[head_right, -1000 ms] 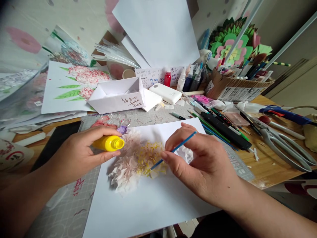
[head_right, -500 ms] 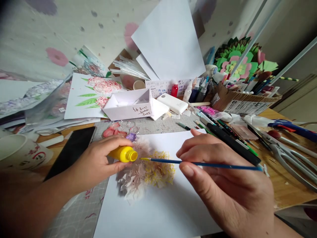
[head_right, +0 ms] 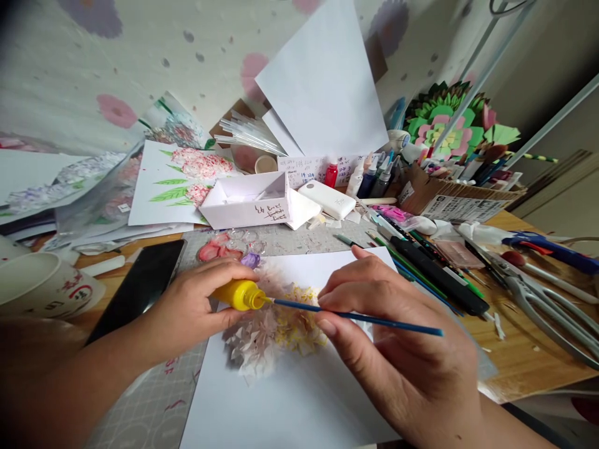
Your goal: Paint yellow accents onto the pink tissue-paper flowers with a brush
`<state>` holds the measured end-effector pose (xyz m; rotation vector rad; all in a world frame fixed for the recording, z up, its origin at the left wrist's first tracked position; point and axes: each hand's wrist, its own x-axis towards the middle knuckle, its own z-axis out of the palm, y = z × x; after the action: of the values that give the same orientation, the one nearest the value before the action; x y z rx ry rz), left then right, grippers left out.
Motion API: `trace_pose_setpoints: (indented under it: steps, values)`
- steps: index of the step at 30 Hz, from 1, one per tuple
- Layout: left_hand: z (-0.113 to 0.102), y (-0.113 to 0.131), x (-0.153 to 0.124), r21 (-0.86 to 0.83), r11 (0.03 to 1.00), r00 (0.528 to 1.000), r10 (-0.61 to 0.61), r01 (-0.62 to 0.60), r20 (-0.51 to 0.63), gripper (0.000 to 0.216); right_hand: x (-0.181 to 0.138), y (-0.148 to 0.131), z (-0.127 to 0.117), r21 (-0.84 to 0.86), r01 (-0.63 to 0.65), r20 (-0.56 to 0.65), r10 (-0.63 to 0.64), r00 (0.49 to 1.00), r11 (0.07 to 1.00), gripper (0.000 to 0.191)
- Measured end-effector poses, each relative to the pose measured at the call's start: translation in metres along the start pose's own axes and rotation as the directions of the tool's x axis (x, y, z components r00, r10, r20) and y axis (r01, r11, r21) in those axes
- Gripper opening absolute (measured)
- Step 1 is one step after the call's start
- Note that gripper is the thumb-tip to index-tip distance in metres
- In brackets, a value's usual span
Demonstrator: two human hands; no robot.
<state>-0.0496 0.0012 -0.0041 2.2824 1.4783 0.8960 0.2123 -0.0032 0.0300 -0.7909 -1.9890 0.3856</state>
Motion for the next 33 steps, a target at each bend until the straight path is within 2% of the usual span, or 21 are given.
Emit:
trace_pose_setpoints:
  steps: [3, 7, 10, 13, 14, 28, 33]
  values:
    - [-0.001, 0.0, 0.0, -0.014, 1.0, 1.0, -0.012, 0.012, 0.012, 0.033, 0.0, 0.002, -0.001, 0.021, -0.036, 0.021, 0.036, 0.999, 0.999, 0.012]
    - [-0.002, -0.004, 0.001, -0.015, 0.999, 0.999, -0.045, 0.045, 0.013, 0.026, -0.003, 0.01, -0.007, 0.128, -0.121, -0.113, 0.136, 0.984, 0.984, 0.017]
    - [-0.002, -0.009, 0.001, -0.009, 0.998, 0.998, -0.056, 0.057, 0.03, 0.025, -0.005, 0.015, -0.011, 0.132, -0.202, -0.011, 0.205, 0.979, 0.971, 0.011]
    - [-0.001, -0.011, 0.001, 0.01, 0.999, 0.998, -0.05, 0.05, 0.028, 0.027, -0.005, 0.018, -0.012, 0.06, -0.169, 0.141, 0.16, 0.977, 0.984, 0.011]
    - [-0.001, -0.011, 0.001, 0.016, 0.999, 0.999, -0.045, 0.045, 0.028, 0.026, -0.005, 0.019, -0.011, 0.053, -0.147, 0.157, 0.137, 0.978, 0.988, 0.012]
    - [-0.001, -0.011, 0.0, 0.043, 0.999, 1.0, -0.012, 0.011, 0.016, 0.024, -0.006, 0.021, -0.005, 0.048, -0.133, 0.126, 0.126, 0.984, 0.99, 0.011]
    - [-0.001, -0.011, 0.0, 0.043, 0.999, 1.0, -0.011, 0.01, 0.017, 0.025, -0.005, 0.02, -0.003, 0.048, -0.098, 0.164, 0.089, 0.982, 0.994, 0.013]
